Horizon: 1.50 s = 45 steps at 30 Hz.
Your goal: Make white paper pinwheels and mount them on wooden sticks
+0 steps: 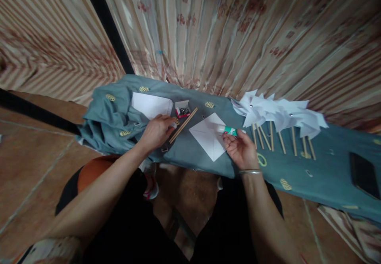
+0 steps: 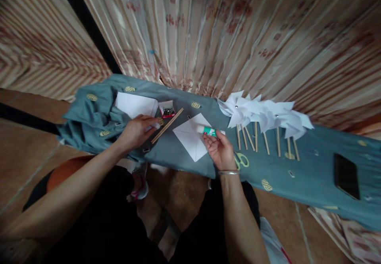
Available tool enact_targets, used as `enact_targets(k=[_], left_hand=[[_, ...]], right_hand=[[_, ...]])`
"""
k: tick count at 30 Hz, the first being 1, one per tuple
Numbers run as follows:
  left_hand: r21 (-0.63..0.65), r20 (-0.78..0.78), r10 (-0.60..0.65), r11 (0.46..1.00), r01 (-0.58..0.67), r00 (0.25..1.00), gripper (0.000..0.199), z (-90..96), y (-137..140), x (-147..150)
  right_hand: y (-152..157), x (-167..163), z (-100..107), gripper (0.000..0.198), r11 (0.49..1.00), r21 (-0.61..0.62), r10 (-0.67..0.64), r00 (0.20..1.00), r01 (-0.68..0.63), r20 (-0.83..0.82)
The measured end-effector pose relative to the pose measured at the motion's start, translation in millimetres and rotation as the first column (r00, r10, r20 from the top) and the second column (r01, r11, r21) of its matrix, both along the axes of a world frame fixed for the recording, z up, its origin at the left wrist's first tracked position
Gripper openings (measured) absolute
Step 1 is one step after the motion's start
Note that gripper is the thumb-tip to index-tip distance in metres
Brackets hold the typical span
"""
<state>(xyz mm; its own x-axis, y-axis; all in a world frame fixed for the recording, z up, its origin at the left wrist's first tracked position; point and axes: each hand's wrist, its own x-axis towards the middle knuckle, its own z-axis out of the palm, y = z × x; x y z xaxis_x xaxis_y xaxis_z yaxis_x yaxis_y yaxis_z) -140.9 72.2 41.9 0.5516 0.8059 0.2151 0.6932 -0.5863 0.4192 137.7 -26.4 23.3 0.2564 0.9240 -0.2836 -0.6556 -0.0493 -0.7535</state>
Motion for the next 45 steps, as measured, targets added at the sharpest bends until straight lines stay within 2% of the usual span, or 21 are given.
enact_targets(k=[3,6,9,12,17,25,31,45], left_hand=[[-0.137,0.282,0.060,0.990,-0.021,0.958,0.028,8.7,-7.9,4.3],[-0.385,0.553,0.176,0.921,0.063,0.815,0.035,11.9,-19.9,15.3],[-0.519,0.688,0.259,0.829,0.210,0.678,0.038,8.6,-29.0,29.2],[-0.570,0.716,0.305,0.774,0.275,0.628,0.038,4.1,-32.2,39.2],[-0.589,0.710,0.313,0.755,0.289,0.631,0.038,1.6,-33.0,45.1],[-0.550,0.681,0.246,0.794,0.260,0.690,0.036,2.2,-34.8,47.7],[-0.534,0.675,0.230,0.807,0.250,0.701,0.036,0.9,-34.6,47.2],[-0.331,0.615,0.028,0.917,0.225,0.788,0.028,3.9,-35.4,42.5]], right_hand=[[-1.2,-3.6,1.4,0.017,1.000,-0.002,0.005,0.999,-0.005,-0.036],[-2.7,-10.1,4.1,0.015,0.999,0.005,0.034,0.998,-0.034,-0.044],[-5.2,-17.8,6.6,0.019,0.996,0.026,0.082,0.996,-0.081,-0.026],[-8.0,-24.0,8.1,0.024,0.992,0.030,0.123,0.992,-0.122,-0.021],[-11.0,-28.1,9.2,0.028,0.986,0.038,0.161,0.987,-0.161,-0.012],[-13.5,-29.2,8.9,0.030,0.977,0.039,0.210,0.978,-0.210,0.013],[-12.7,-30.6,10.2,0.031,0.972,0.029,0.230,0.972,-0.231,0.037],[-13.7,-29.6,11.3,0.033,0.963,-0.002,0.266,0.958,-0.268,0.109]])
